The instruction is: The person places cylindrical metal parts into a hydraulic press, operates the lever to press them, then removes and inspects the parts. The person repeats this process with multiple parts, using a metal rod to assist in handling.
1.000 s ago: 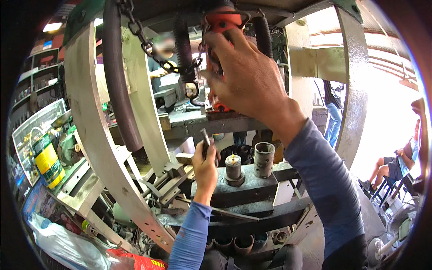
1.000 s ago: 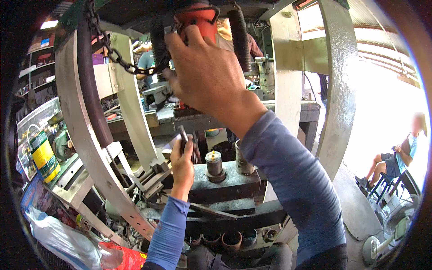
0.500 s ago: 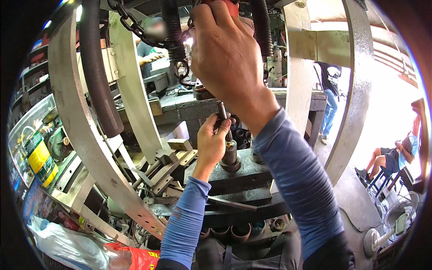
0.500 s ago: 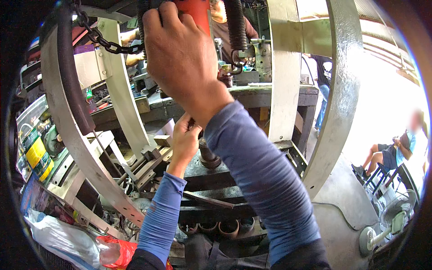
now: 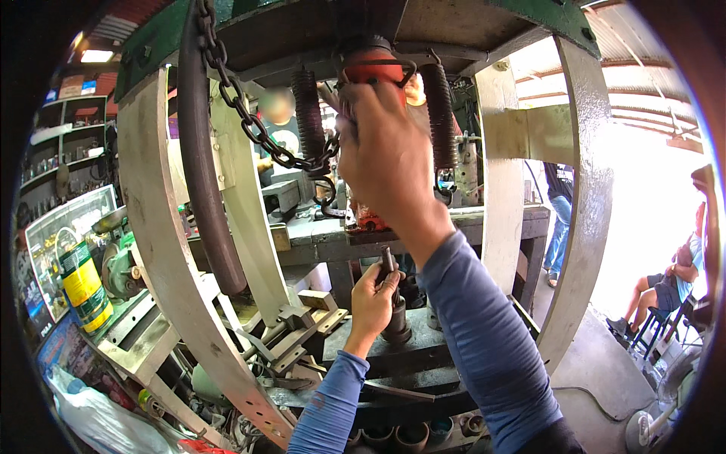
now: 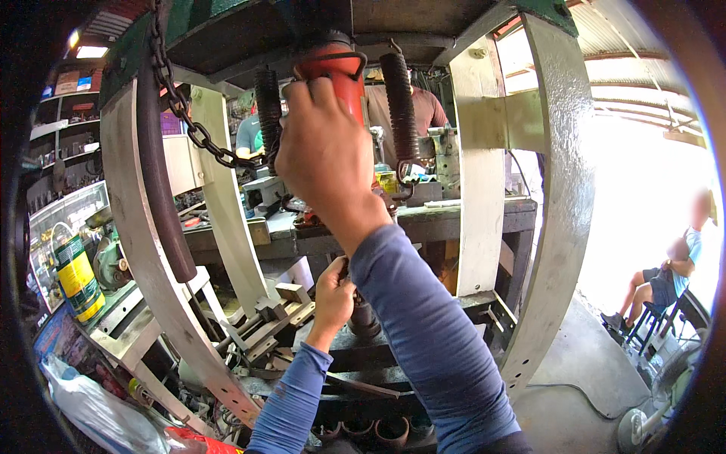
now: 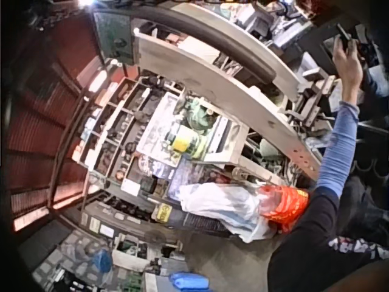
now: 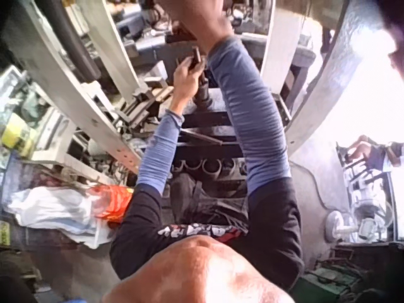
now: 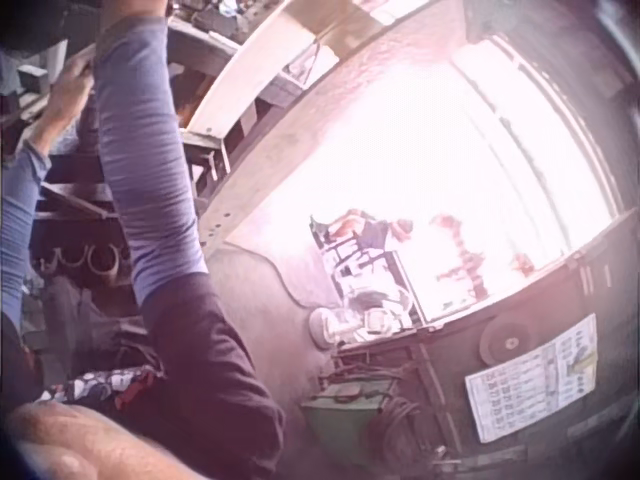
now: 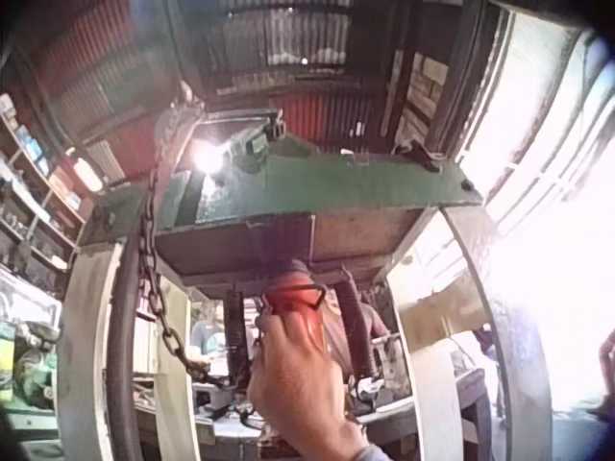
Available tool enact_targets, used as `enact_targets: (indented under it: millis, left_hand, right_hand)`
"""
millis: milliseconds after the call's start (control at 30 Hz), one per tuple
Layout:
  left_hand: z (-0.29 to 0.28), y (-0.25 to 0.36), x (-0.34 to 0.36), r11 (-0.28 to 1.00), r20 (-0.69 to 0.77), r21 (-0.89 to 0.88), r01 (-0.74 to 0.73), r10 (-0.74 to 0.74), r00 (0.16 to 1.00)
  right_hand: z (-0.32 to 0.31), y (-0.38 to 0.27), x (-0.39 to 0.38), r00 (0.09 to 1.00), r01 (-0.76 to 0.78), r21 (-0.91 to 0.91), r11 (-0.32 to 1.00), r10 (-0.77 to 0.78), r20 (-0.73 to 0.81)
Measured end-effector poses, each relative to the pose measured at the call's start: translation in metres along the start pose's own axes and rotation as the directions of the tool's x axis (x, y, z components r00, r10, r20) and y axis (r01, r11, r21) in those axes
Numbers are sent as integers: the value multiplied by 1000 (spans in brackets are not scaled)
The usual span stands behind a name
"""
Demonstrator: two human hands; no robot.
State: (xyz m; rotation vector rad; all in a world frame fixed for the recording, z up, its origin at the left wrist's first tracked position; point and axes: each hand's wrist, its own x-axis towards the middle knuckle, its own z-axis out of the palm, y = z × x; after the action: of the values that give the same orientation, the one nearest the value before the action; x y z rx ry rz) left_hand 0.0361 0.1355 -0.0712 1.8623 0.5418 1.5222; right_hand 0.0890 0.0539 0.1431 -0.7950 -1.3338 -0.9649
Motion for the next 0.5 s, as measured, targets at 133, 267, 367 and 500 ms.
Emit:
enact_targets:
  millis: [133, 267, 367, 500]
  left_hand:
    - [4, -12, 1, 992, -13, -55, -113, 113, 994]
    - [4, -13, -1, 998, -21, -35, -48, 47, 999]
    - [4, -20, 2, 994, 20, -109, 14, -12, 1000]
    - [-2, -16, 2, 978, 43, -210, -15, 25, 999]
  right_hand:
    - [9, -2, -23, 985, 30, 162, 986, -2, -170]
    - [3, 0, -22, 991, 88, 141, 986, -73, -108]
    - [-8, 4, 15, 992, -101, 59, 993, 96, 84]
    - [8, -6, -27, 974, 120, 25, 992, -113, -198]
